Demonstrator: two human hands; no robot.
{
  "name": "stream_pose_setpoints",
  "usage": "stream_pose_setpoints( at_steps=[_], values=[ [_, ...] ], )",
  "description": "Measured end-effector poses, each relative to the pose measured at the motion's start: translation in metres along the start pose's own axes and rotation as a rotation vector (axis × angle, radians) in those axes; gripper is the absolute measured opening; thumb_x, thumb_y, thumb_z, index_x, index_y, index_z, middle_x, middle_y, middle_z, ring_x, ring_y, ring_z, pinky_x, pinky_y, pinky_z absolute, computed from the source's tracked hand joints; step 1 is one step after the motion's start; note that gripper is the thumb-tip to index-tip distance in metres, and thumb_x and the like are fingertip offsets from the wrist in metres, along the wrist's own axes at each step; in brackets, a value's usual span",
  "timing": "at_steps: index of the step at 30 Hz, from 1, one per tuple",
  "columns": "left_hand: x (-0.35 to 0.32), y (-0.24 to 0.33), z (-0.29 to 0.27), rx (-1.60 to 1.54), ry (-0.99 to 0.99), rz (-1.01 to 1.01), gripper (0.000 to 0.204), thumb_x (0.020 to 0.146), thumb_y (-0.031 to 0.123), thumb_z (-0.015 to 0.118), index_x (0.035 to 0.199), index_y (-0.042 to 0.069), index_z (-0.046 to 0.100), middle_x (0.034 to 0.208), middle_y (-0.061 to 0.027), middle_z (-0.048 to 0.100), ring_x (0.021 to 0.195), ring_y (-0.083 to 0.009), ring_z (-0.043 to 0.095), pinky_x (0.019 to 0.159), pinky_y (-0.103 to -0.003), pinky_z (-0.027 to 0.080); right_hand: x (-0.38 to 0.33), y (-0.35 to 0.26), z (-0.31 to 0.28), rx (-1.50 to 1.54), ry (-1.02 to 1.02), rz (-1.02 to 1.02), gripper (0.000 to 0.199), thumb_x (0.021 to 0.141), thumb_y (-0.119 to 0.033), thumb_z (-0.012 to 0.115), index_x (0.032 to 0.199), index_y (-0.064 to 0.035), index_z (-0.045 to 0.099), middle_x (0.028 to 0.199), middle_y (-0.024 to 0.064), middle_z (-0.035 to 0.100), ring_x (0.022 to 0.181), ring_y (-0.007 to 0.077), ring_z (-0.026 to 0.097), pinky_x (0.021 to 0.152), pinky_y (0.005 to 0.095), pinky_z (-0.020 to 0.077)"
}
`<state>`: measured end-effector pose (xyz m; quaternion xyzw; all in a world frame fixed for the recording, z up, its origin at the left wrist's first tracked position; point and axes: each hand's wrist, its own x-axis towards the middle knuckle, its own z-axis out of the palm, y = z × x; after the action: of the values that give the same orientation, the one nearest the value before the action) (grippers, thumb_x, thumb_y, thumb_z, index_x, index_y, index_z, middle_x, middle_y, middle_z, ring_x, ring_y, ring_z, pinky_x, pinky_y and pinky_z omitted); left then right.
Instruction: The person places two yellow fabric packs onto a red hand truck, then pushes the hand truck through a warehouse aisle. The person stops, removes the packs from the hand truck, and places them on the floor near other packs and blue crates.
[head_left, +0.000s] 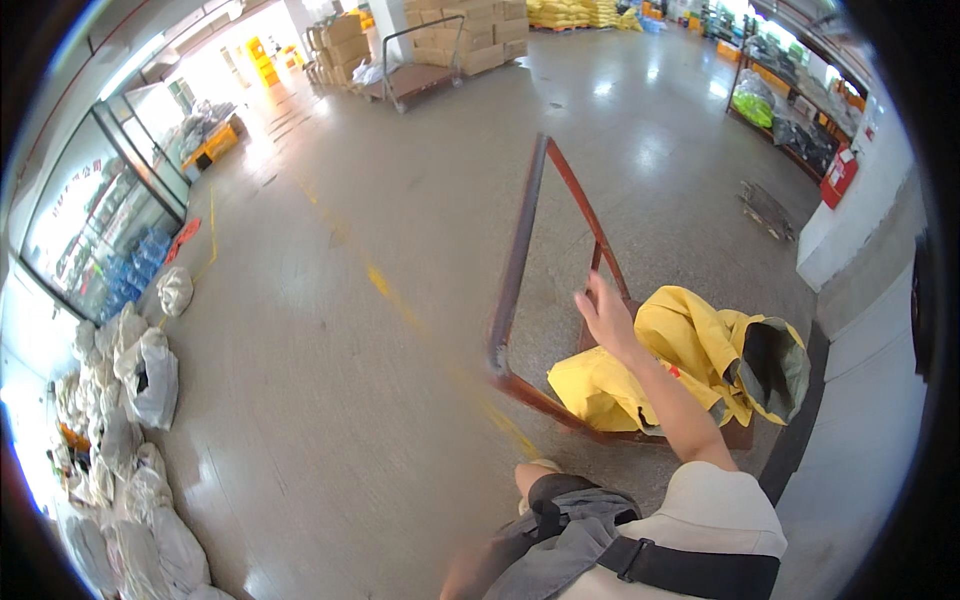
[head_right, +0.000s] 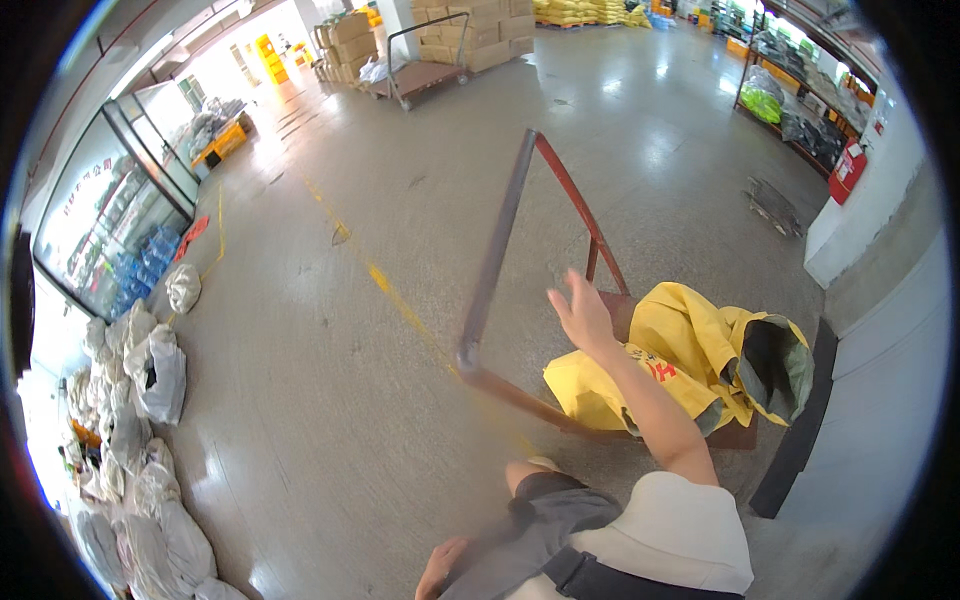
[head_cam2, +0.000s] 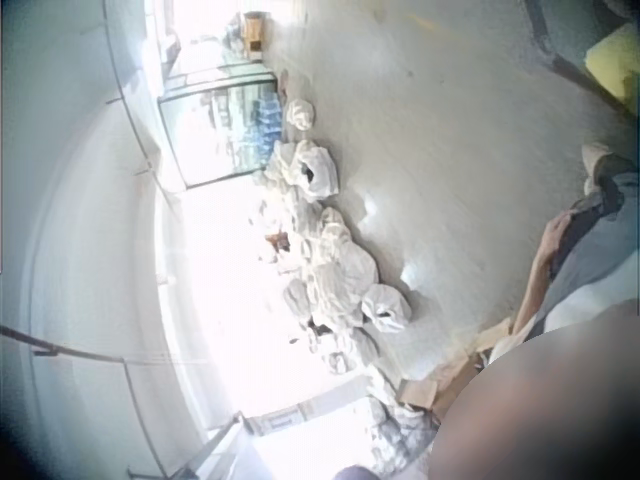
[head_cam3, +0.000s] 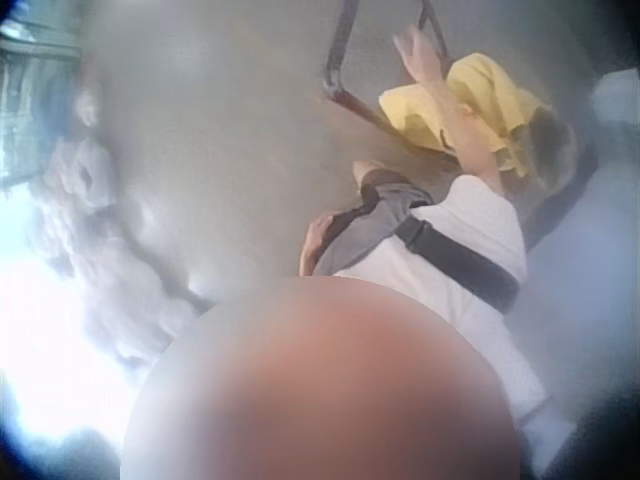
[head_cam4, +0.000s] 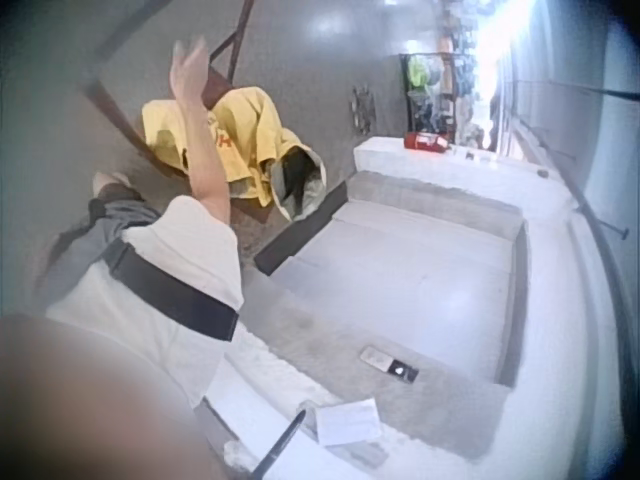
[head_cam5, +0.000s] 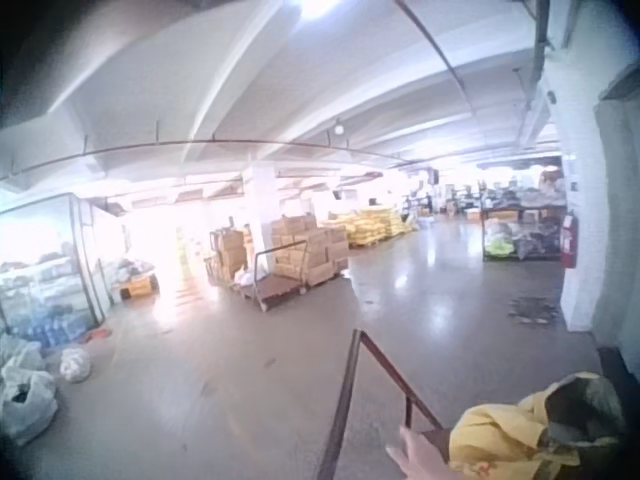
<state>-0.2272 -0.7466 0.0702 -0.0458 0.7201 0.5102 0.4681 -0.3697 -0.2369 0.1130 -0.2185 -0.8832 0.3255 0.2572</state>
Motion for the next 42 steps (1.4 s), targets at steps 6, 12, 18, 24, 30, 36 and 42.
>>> stream_pose_setpoints(
  at_steps=[6, 12, 18, 24, 30, 36, 42],
  values=[
    [0.051, 0.016, -0.138, 0.220, -0.004, 0.124, 0.036, 0.101, 0.030, 0.059, 0.118, 0.000, 0.071, 0.105, -0.0130, 0.072, 0.096, -0.0203, 0.062, 0.088, -0.036, 0.049, 0.160, -0.069, 0.068, 0.014, -0.125, 0.328, 0.107, 0.096, -0.061, 0.056, 0.149, 0.0219, 0.014, 0.150, 0.0437, 0.032, 0.143, 0.0466, 0.038, 0.119, 0.0448, 0.0319],
    [0.113, 0.110, -0.282, 0.230, 0.087, -0.005, 0.034, 0.099, 0.029, 0.060, 0.114, 0.000, 0.071, 0.099, -0.0133, 0.073, 0.092, -0.0210, 0.063, 0.085, -0.038, 0.049, 0.210, -0.082, 0.144, 0.083, -0.088, 0.476, 0.093, 0.094, -0.028, 0.069, 0.149, 0.0197, 0.011, 0.106, 0.0323, 0.065, 0.085, 0.0330, 0.073, 0.077, 0.0405, 0.0574],
    [0.213, 0.206, -0.394, 0.372, 0.149, -0.108, 0.030, 0.098, 0.026, 0.058, 0.112, 0.004, 0.072, 0.102, -0.0128, 0.073, 0.095, -0.0239, 0.065, 0.086, -0.041, 0.050, 0.227, -0.092, 0.167, 0.036, 0.011, 0.662, 0.084, 0.093, -0.025, 0.068, 0.153, 0.0059, 0.018, 0.117, 0.0314, 0.064, 0.086, 0.0375, 0.072, 0.079, 0.0430, 0.0571],
    [0.341, 0.263, -0.482, 0.746, 0.072, -0.173, 0.027, 0.097, 0.024, 0.057, 0.110, 0.007, 0.073, 0.104, -0.0123, 0.073, 0.099, -0.0267, 0.067, 0.087, -0.043, 0.051, 0.232, -0.096, 0.170, -0.192, 0.101, 0.703, 0.080, 0.089, -0.029, 0.072, 0.149, 0.0034, 0.031, 0.127, 0.0335, 0.060, 0.118, 0.0481, 0.060, 0.101, 0.0492, 0.0471],
    [0.487, 0.361, -0.633, 1.820, -0.135, -0.151, 0.025, 0.095, 0.022, 0.056, 0.109, 0.011, 0.074, 0.107, -0.0119, 0.074, 0.102, -0.0295, 0.069, 0.089, -0.045, 0.052, 0.220, -0.133, 0.174, -0.276, 0.167, 0.835, 0.077, 0.085, -0.041, 0.074, 0.144, -0.0034, 0.043, 0.109, 0.0265, 0.070, 0.102, 0.0436, 0.067, 0.089, 0.0495, 0.0529],
    [0.656, 0.650, -0.488, 1.972, 0.047, 0.825, 0.029, 0.097, 0.020, 0.062, 0.118, 0.001, 0.064, 0.114, -0.0177, 0.067, 0.109, -0.0362, 0.063, 0.094, -0.045, 0.051, 0.199, -0.186, 0.181, -0.642, 0.065, 1.355, 0.062, 0.080, -0.049, 0.077, 0.122, -0.0061, 0.060, 0.090, 0.0179, 0.073, 0.086, 0.0363, 0.072, 0.076, 0.0463, 0.0565],
    [0.652, 0.773, -0.142, 1.707, -0.515, 1.341, 0.059, 0.096, 0.017, 0.066, 0.150, 0.005, 0.045, 0.159, -0.0140, 0.039, 0.148, -0.0354, 0.033, 0.119, -0.048, 0.035, 0.199, -0.172, 0.179, -0.647, 0.228, 1.332, 0.042, 0.078, -0.042, 0.078, 0.099, -0.0065, 0.068, 0.084, 0.0166, 0.073, 0.082, 0.0345, 0.072, 0.075, 0.0452, 0.0564]
  ],
)
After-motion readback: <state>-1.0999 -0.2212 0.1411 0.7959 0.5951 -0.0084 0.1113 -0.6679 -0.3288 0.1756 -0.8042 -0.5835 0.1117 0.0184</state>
